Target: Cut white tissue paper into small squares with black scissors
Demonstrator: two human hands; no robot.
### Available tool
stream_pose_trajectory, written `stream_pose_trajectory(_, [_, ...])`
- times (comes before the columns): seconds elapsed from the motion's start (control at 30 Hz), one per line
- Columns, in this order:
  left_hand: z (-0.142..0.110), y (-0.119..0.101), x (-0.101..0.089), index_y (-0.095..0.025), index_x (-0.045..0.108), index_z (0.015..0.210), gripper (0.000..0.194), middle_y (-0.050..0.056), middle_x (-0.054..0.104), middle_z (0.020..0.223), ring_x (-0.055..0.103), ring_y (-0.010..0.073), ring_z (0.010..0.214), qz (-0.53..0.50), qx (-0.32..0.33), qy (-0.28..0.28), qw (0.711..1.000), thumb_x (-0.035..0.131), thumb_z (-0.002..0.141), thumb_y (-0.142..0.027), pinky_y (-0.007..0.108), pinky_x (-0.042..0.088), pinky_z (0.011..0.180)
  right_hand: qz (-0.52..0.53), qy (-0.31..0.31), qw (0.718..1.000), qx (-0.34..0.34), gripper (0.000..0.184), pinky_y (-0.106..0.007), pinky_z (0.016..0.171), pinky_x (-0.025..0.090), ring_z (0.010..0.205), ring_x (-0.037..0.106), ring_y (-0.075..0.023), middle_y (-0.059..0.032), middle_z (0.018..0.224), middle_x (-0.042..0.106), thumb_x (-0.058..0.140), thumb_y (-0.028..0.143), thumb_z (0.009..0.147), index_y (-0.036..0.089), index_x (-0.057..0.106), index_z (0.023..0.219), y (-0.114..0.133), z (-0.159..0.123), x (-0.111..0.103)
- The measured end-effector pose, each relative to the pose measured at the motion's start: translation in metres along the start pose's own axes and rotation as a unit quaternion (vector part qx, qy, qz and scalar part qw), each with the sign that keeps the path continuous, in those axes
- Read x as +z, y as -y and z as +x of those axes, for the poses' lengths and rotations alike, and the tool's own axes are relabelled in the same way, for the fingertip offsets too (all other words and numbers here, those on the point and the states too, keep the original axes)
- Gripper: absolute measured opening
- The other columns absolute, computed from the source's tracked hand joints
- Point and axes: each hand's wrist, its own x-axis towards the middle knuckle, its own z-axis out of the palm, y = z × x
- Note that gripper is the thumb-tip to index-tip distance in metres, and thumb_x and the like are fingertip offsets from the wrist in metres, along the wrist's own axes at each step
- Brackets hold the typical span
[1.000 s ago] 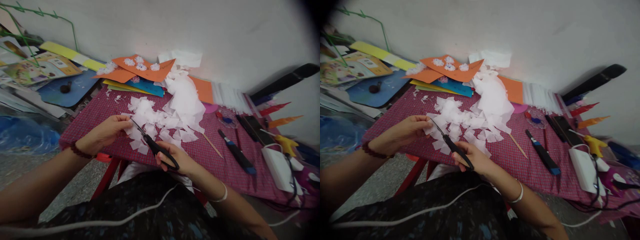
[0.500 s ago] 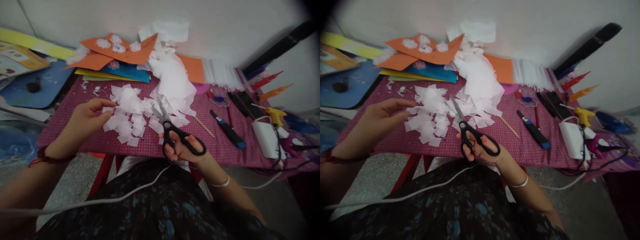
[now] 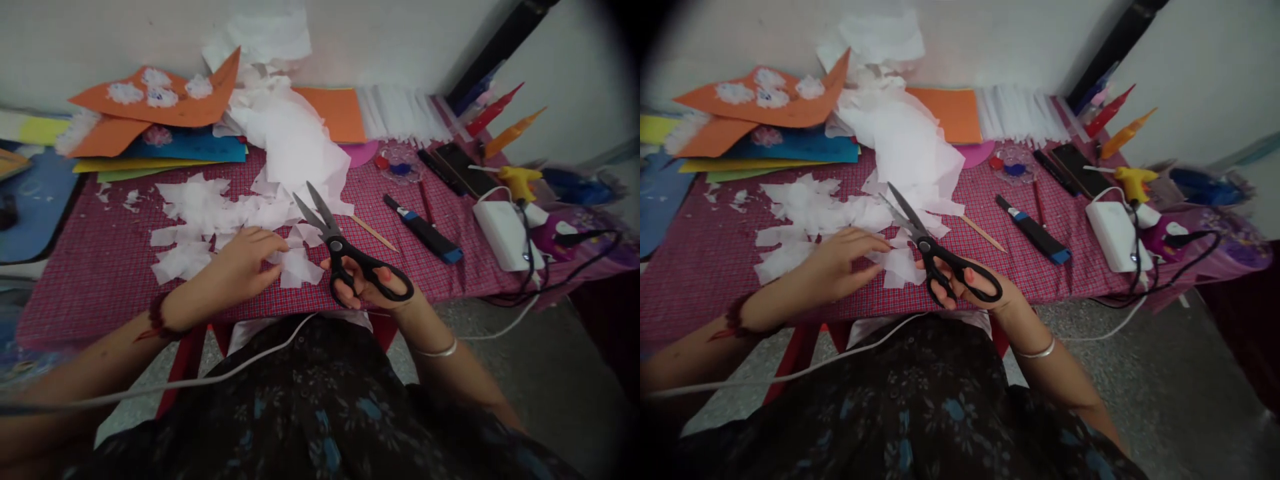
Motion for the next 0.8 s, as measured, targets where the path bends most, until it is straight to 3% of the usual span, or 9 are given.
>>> stream_pose_trajectory(0.17, [0.026,-0.009,0.011,-0.014,0.069,0.106,0.02,0.012,0.071,0.107,0.062,0.0299,0.107,0.069,0.028,0.115,0.991,0.058,0.089,-0.016,0.045,0.044,0.096,-0.032,-0.031,0.999,0.008,0.075,-0.026,0.055,0.035,0.058,0.047,-0.0119,0.0023,0.078,0.056,0.063,0.08,0.082,0.02,0.06,0.128,0.003,-0.001,0.0])
stream_pose_trajectory(0.3, [0.033,-0.008,0.016,-0.014,0.067,0.094,0.012,0.011,0.068,0.095,0.061,0.0286,0.097,0.125,-0.009,0.148,0.981,0.06,0.085,-0.015,0.043,0.042,0.088,-0.055,-0.042,0.997,0.015,0.079,-0.026,0.055,0.035,0.059,0.047,-0.013,0.002,0.077,0.053,0.061,0.082,0.08,0.024,0.058,0.134,0.002,-0.005,-0.002])
stream_pose_trajectory(0.4, [0.035,-0.004,0.014,-0.016,0.061,0.077,0.008,0.008,0.062,0.082,0.058,0.0242,0.084,0.091,-0.025,0.165,0.982,0.057,0.084,-0.016,0.038,0.041,0.079,-0.064,-0.042,0.997,0.021,0.081,-0.026,0.055,0.034,0.061,0.048,-0.0134,0.001,0.079,0.054,0.061,0.082,0.08,0.023,0.056,0.136,0.0,-0.007,-0.004])
stream_pose_trajectory(0.47, [0.034,-0.003,0.007,-0.017,0.056,0.071,0.012,0.006,0.059,0.078,0.056,0.0214,0.079,0.032,-0.039,0.142,0.989,0.057,0.083,-0.019,0.035,0.04,0.075,-0.066,-0.038,0.997,0.016,0.082,-0.025,0.054,0.034,0.061,0.048,-0.0134,0.0007,0.079,0.054,0.061,0.082,0.08,0.022,0.056,0.136,-0.001,-0.007,-0.005])
stream_pose_trajectory(0.6, [0.024,-0.004,-0.02,-0.017,0.056,0.073,0.017,0.004,0.061,0.083,0.057,0.017,0.079,-0.12,-0.126,0.024,0.984,0.062,0.083,-0.029,0.031,0.043,0.075,-0.08,-0.02,0.997,-0.011,0.082,-0.026,0.056,0.037,0.062,0.047,-0.013,0.0009,0.08,0.054,0.057,0.082,0.083,0.021,0.055,0.138,-0.003,-0.006,-0.004])
stream_pose_trajectory(0.73, [0.004,-0.001,-0.045,-0.017,0.064,0.079,0.021,-0.002,0.055,0.068,0.047,0.0105,0.058,-0.277,-0.282,-0.051,0.917,0.072,0.081,-0.036,0.023,0.034,0.052,-0.085,0.026,0.996,-0.02,0.083,-0.028,0.069,0.044,0.075,0.054,-0.015,-0.002,0.092,0.058,0.06,0.076,0.088,0.022,0.044,0.15,-0.002,-0.001,0.0])
stream_pose_trajectory(0.8, [-0.005,0.002,-0.052,-0.018,0.066,0.081,0.022,-0.003,0.056,0.067,0.047,0.0089,0.055,-0.374,-0.311,-0.107,0.867,0.079,0.076,-0.035,0.021,0.033,0.048,-0.118,0.046,0.992,-0.014,0.083,-0.031,0.079,0.046,0.087,0.057,-0.0174,-0.005,0.101,0.06,0.06,0.071,0.092,0.023,0.037,0.155,0.003,0.003,0.005])
